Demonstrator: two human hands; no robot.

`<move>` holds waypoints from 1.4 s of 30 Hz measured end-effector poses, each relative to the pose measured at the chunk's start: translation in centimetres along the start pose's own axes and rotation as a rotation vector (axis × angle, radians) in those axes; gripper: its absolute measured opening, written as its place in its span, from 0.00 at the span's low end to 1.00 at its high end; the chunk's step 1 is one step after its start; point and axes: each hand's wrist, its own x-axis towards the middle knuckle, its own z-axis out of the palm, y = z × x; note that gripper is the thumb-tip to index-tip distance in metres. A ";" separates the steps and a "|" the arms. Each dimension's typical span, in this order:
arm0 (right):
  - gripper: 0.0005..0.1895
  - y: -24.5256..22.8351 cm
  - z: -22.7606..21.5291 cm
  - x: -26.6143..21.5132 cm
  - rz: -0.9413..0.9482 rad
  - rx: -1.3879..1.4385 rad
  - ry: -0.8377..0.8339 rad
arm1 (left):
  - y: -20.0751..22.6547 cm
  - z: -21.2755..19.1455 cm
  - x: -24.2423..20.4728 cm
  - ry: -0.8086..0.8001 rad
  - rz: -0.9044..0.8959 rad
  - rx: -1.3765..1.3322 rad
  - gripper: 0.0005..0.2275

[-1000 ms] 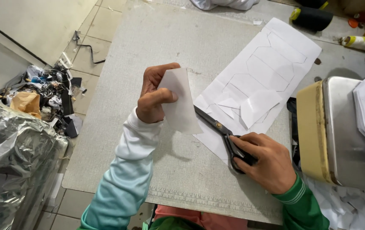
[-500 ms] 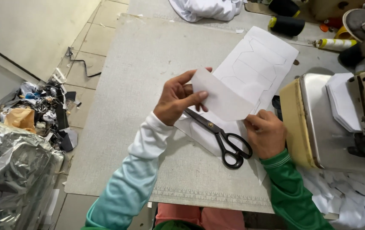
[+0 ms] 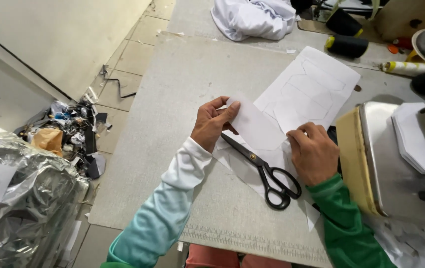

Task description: The person uses scissors to cut a piece of white paper along a pre-drawn outline. They carefully follow the lines to create a specific shape, then place the cut piece on top of a larger sheet of paper with similar markings.

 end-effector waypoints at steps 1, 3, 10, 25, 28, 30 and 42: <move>0.03 0.2 0.1 0.0 0.002 0.004 0.004 | 0.2 -0.1 0.0 -0.001 0.002 0.006 0.13; 0.16 0.8 0.1 -0.3 -0.037 -0.020 0.162 | 0.2 0.0 0.2 0.041 -0.027 0.002 0.12; 0.05 1.0 0.8 -1.5 -0.068 0.243 0.324 | 2.2 0.9 -0.3 0.110 -0.036 0.041 0.10; 0.11 -0.5 -0.1 -1.4 -0.018 0.548 0.458 | 2.2 0.3 -0.5 0.136 0.024 0.085 0.11; 0.12 -0.5 -0.2 -1.3 -0.041 0.523 0.463 | 1.8 0.1 -0.4 0.133 0.027 0.098 0.11; 0.12 -0.4 -0.1 -1.4 -0.062 0.558 0.450 | 1.9 0.1 -0.5 0.129 0.023 0.103 0.11; 0.13 -0.4 -0.1 -1.3 -0.068 0.567 0.430 | 2.1 1.0 -0.8 0.067 0.016 0.113 0.11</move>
